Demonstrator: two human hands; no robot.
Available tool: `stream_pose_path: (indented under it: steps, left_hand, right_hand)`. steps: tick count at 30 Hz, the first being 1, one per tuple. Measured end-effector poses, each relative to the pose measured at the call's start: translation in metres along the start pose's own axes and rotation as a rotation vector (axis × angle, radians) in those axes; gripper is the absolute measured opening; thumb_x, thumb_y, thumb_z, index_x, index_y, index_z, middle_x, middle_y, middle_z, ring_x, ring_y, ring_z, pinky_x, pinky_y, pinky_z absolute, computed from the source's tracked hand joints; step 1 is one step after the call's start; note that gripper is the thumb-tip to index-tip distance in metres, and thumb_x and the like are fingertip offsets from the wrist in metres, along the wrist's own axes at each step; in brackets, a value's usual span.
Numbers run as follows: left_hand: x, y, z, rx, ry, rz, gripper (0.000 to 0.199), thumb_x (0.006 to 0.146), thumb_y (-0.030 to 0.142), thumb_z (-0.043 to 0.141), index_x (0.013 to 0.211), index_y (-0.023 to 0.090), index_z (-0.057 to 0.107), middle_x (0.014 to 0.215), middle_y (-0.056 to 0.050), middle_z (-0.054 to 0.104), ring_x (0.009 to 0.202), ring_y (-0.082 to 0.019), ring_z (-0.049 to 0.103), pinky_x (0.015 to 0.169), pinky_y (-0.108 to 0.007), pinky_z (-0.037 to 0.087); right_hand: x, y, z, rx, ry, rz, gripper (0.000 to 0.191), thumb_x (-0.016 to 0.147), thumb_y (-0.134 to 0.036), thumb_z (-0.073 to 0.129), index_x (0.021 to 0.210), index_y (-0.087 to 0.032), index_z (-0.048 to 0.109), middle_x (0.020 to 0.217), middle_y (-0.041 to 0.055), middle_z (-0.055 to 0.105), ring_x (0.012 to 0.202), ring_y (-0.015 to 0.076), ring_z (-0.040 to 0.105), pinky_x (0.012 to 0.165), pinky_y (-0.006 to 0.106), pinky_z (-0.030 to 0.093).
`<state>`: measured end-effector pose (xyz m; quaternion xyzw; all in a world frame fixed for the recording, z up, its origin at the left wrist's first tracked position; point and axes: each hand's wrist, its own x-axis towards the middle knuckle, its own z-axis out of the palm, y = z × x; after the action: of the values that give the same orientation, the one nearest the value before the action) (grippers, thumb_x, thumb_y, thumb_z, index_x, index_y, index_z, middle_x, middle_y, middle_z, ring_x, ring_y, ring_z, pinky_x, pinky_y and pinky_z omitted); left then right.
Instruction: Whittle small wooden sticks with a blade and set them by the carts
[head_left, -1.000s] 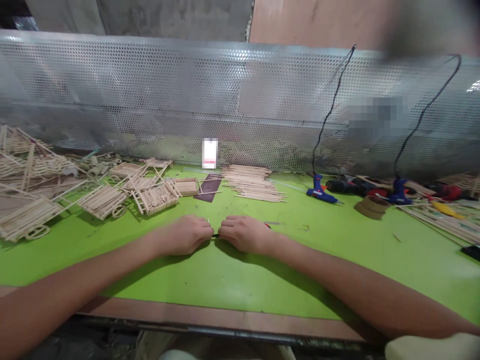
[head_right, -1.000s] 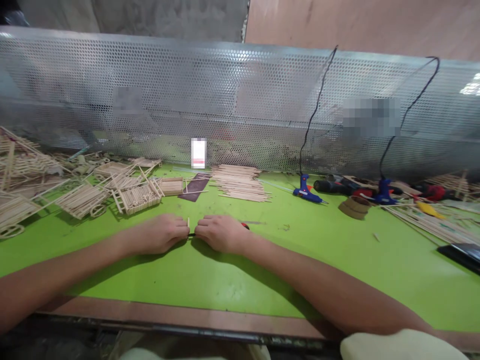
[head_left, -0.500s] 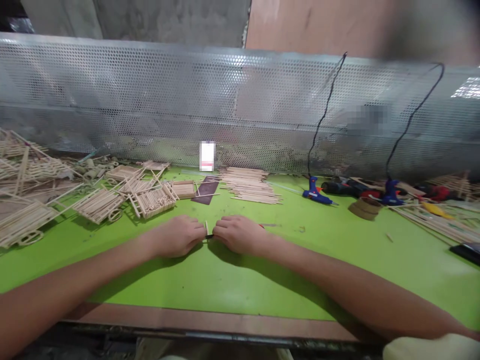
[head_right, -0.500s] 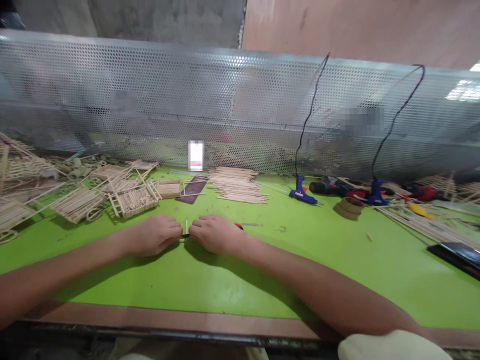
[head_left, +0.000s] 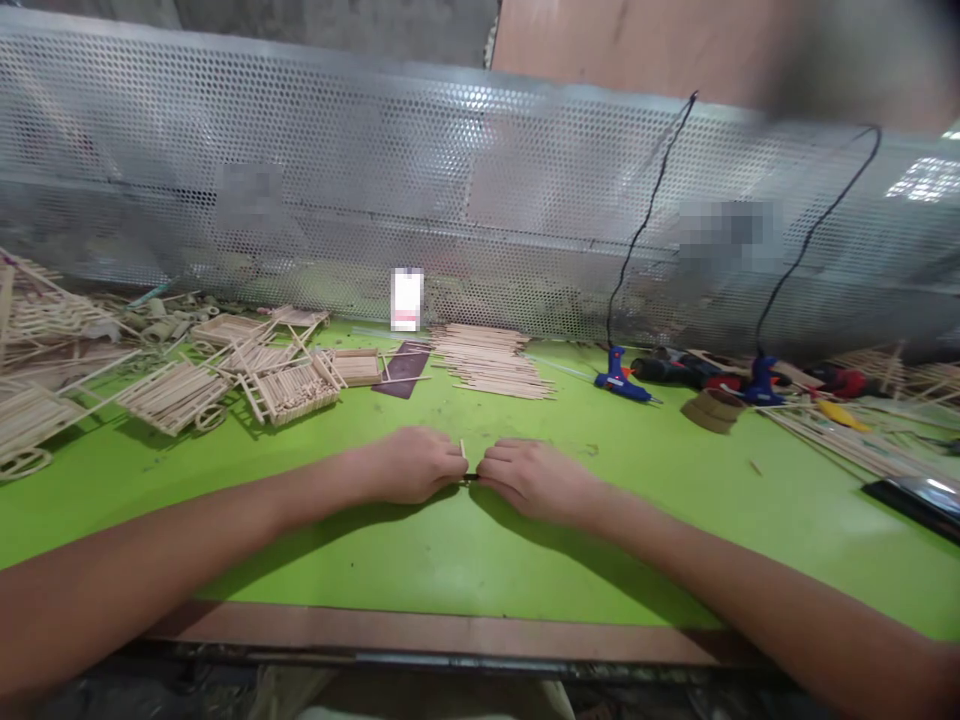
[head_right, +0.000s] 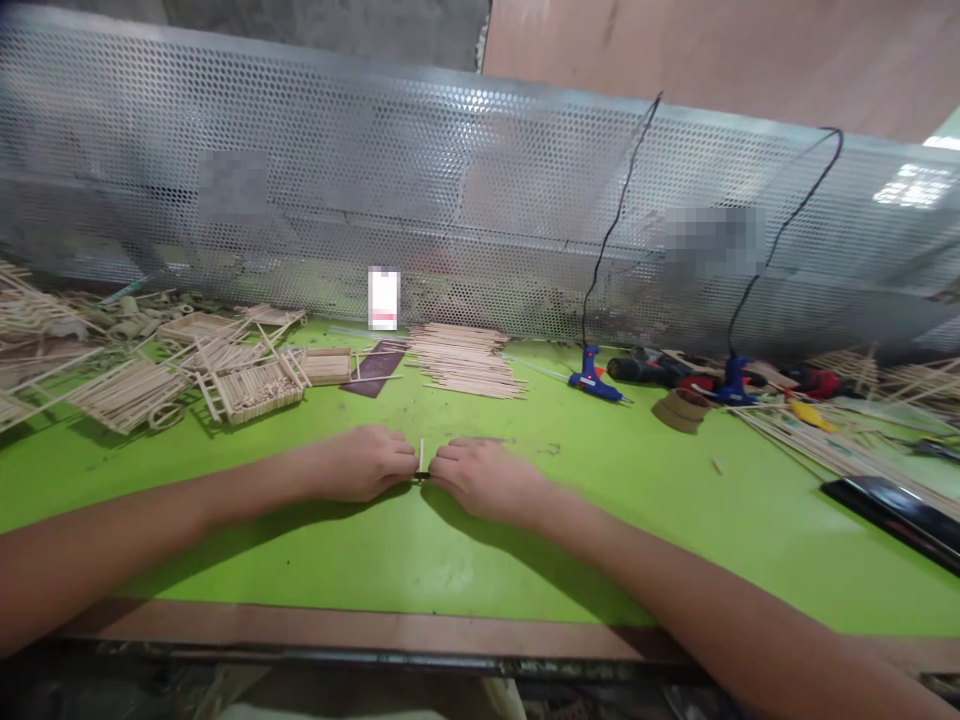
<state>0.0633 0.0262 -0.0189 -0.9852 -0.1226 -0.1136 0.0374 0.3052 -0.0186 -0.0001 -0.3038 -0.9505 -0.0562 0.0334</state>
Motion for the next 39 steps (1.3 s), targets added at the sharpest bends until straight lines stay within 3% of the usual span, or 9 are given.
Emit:
stream_pose_path:
  steps: [10, 15, 18, 24, 27, 35, 39]
  left_hand:
    - [-0.032, -0.006, -0.015, 0.021, -0.01, -0.041, 0.021, 0.099, 0.016, 0.056, 0.078, 0.019, 0.059, 0.073, -0.002, 0.063, 0.065, -0.018, 0.056, 0.06, -0.032, 0.039]
    - [-0.036, -0.003, -0.022, -0.008, -0.049, -0.086, 0.021, 0.1, 0.02, 0.055, 0.08, 0.02, 0.059, 0.074, -0.002, 0.063, 0.066, -0.018, 0.056, 0.064, -0.033, 0.041]
    - [-0.034, 0.003, -0.025, -0.059, -0.044, -0.208, 0.013, 0.096, 0.031, 0.061, 0.091, 0.019, 0.062, 0.088, -0.004, 0.068, 0.077, -0.021, 0.061, 0.073, -0.036, 0.046]
    - [-0.032, 0.016, -0.02, -0.177, 0.025, -0.284, 0.05, 0.092, 0.042, 0.064, 0.133, 0.016, 0.058, 0.133, -0.013, 0.066, 0.117, -0.03, 0.063, 0.103, -0.045, 0.048]
    - [-0.037, 0.015, -0.017, -0.176, 0.035, -0.293, 0.054, 0.095, 0.044, 0.062, 0.141, 0.017, 0.054, 0.142, -0.014, 0.062, 0.126, -0.032, 0.06, 0.111, -0.05, 0.043]
    - [-0.052, 0.007, -0.015, -0.209, -0.029, -0.295, 0.051, 0.102, 0.045, 0.056, 0.146, 0.02, 0.05, 0.15, -0.013, 0.057, 0.135, -0.031, 0.056, 0.116, -0.053, 0.041]
    - [-0.052, 0.008, -0.016, -0.225, -0.056, -0.319, 0.052, 0.103, 0.047, 0.053, 0.147, 0.02, 0.05, 0.151, -0.012, 0.056, 0.136, -0.031, 0.055, 0.116, -0.053, 0.043]
  right_hand:
    - [0.033, -0.011, 0.004, 0.081, 0.039, -0.057, 0.018, 0.103, -0.02, 0.056, 0.091, -0.018, 0.069, 0.084, 0.0037, 0.069, 0.074, 0.0162, 0.061, 0.068, 0.029, 0.042]
    - [0.034, -0.011, 0.011, 0.068, 0.085, -0.062, 0.019, 0.104, -0.02, 0.054, 0.091, -0.018, 0.068, 0.082, 0.0032, 0.067, 0.072, 0.0158, 0.058, 0.068, 0.029, 0.041]
    - [0.033, -0.012, 0.012, 0.065, 0.07, -0.075, 0.018, 0.104, -0.02, 0.055, 0.091, -0.018, 0.068, 0.082, 0.0031, 0.067, 0.073, 0.0161, 0.058, 0.07, 0.029, 0.042]
    - [0.035, -0.012, 0.012, 0.062, 0.081, -0.066, 0.017, 0.103, -0.02, 0.056, 0.092, -0.017, 0.069, 0.088, 0.0051, 0.071, 0.076, 0.0172, 0.061, 0.073, 0.031, 0.046]
    - [0.022, -0.006, 0.008, 0.038, 0.051, -0.051, 0.018, 0.103, -0.018, 0.055, 0.096, -0.017, 0.071, 0.089, 0.0053, 0.072, 0.077, 0.0178, 0.062, 0.074, 0.031, 0.047]
    - [-0.048, 0.019, -0.003, 0.027, 0.054, 0.056, 0.032, 0.109, -0.023, 0.044, 0.09, -0.018, 0.07, 0.083, 0.005, 0.069, 0.075, 0.0179, 0.061, 0.072, 0.031, 0.044]
    - [-0.052, 0.019, -0.004, 0.032, 0.038, 0.065, 0.031, 0.109, -0.022, 0.044, 0.09, -0.018, 0.069, 0.084, 0.0051, 0.069, 0.076, 0.0179, 0.061, 0.073, 0.031, 0.044]
